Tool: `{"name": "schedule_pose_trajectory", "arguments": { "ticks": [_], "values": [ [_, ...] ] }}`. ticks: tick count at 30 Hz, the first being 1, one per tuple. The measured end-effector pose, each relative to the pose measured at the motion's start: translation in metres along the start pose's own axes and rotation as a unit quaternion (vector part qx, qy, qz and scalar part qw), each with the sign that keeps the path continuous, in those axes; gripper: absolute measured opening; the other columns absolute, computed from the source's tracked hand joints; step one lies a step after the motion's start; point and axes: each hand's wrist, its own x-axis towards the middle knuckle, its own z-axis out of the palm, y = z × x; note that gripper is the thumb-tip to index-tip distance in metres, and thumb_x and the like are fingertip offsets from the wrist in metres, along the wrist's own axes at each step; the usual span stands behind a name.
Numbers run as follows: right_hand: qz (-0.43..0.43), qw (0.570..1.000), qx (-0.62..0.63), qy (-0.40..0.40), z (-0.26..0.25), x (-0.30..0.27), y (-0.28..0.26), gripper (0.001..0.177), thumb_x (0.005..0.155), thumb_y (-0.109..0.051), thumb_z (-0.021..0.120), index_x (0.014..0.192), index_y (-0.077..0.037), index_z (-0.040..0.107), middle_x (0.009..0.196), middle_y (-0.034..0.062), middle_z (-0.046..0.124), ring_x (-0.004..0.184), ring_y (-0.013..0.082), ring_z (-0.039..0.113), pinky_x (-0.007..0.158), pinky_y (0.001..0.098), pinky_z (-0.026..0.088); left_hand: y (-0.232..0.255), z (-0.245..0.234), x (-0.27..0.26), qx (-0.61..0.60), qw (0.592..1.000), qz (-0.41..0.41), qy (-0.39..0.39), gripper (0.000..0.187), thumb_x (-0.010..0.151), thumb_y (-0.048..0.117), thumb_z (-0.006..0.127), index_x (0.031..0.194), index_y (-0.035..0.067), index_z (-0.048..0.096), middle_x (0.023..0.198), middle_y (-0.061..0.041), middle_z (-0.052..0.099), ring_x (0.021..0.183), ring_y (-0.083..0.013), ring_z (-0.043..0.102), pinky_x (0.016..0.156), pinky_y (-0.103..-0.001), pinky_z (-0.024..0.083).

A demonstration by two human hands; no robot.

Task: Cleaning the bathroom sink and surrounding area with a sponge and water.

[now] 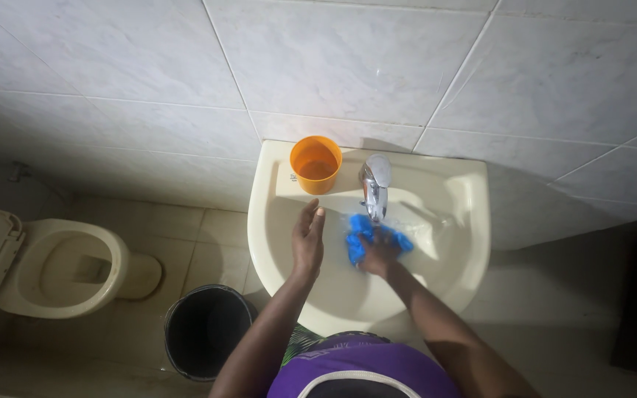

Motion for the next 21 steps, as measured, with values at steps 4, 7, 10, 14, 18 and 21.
{"name": "schedule_pose_trajectory", "arguments": {
  "ticks": [4, 7, 10, 14, 18, 21],
  "values": [
    [-0.007, 1.0, -0.002, -0.019, -0.009, -0.024, -0.027, 0.093, 0.077, -0.04, 0.086, 0.156, -0.03, 0.037, 0.17, 0.0235, 0.015, 0.149, 0.0574, 0.019, 0.104, 0.0751, 0.031, -0.014, 0.006, 0.005, -0.015, 1.0, 0.014, -0.002, 0.051, 0.101, 0.032, 0.06, 0.144, 0.005, 0.056, 0.137, -0.017, 0.065, 0.129, -0.0233, 0.059, 0.109, -0.036, 0.043],
    [-0.098, 0.991, 0.019, 0.084, 0.047, 0.01, -0.007, 0.057, 0.079, -0.021, 0.072, 0.135, -0.027, 0.061, 0.149, 0.0201, 0.046, 0.13, 0.0454, 0.049, 0.103, 0.0556, 0.046, -0.01, 0.01, 0.005, 0.0, 1.0, 0.003, 0.001, 0.052, 0.1, 0.033, 0.061, 0.144, 0.005, 0.056, 0.134, -0.018, 0.065, 0.127, -0.024, 0.06, 0.107, -0.036, 0.045],
    [-0.131, 0.983, 0.074, 0.102, 0.08, 0.041, 0.012, 0.034, 0.087, -0.011, 0.06, 0.118, -0.018, 0.073, 0.122, 0.017, 0.071, 0.113, 0.0381, 0.069, 0.102, 0.0481, 0.054, -0.013, 0.013, 0.005, 0.011, 1.0, 0.002, -0.003, 0.052, 0.1, 0.034, 0.06, 0.144, 0.005, 0.057, 0.134, -0.019, 0.066, 0.126, -0.0245, 0.061, 0.107, -0.037, 0.045],
    [-0.092, 0.97, 0.15, 0.166, 0.017, 0.029, -0.001, 0.031, 0.078, -0.012, 0.067, 0.108, -0.011, 0.071, 0.101, 0.0197, 0.071, 0.098, 0.0409, 0.069, 0.087, 0.0503, 0.054, -0.013, 0.016, 0.012, 0.006, 1.0, -0.011, -0.004, 0.053, 0.1, 0.035, 0.061, 0.144, 0.007, 0.056, 0.137, -0.017, 0.064, 0.128, -0.0236, 0.06, 0.108, -0.036, 0.044],
    [-0.031, 0.976, 0.102, 0.189, 0.005, 0.034, -0.005, 0.039, 0.088, -0.033, 0.072, 0.121, -0.014, 0.064, 0.109, 0.0149, 0.072, 0.111, 0.037, 0.068, 0.099, 0.0461, 0.055, -0.009, 0.02, 0.015, 0.026, 1.0, -0.013, -0.003, 0.053, 0.1, 0.035, 0.06, 0.144, 0.007, 0.056, 0.134, -0.017, 0.066, 0.126, -0.0231, 0.061, 0.107, -0.035, 0.045],
    [-0.104, 0.97, 0.092, 0.201, -0.002, 0.029, -0.015, 0.076, 0.064, -0.04, 0.084, 0.134, -0.025, 0.059, 0.143, 0.0197, 0.051, 0.13, 0.0435, 0.051, 0.101, 0.0535, 0.048, -0.011, 0.022, 0.017, 0.004, 0.999, -0.031, -0.018, 0.052, 0.099, 0.034, 0.061, 0.143, 0.006, 0.056, 0.13, -0.017, 0.067, 0.121, -0.0221, 0.063, 0.104, -0.035, 0.047]
  ]
}}
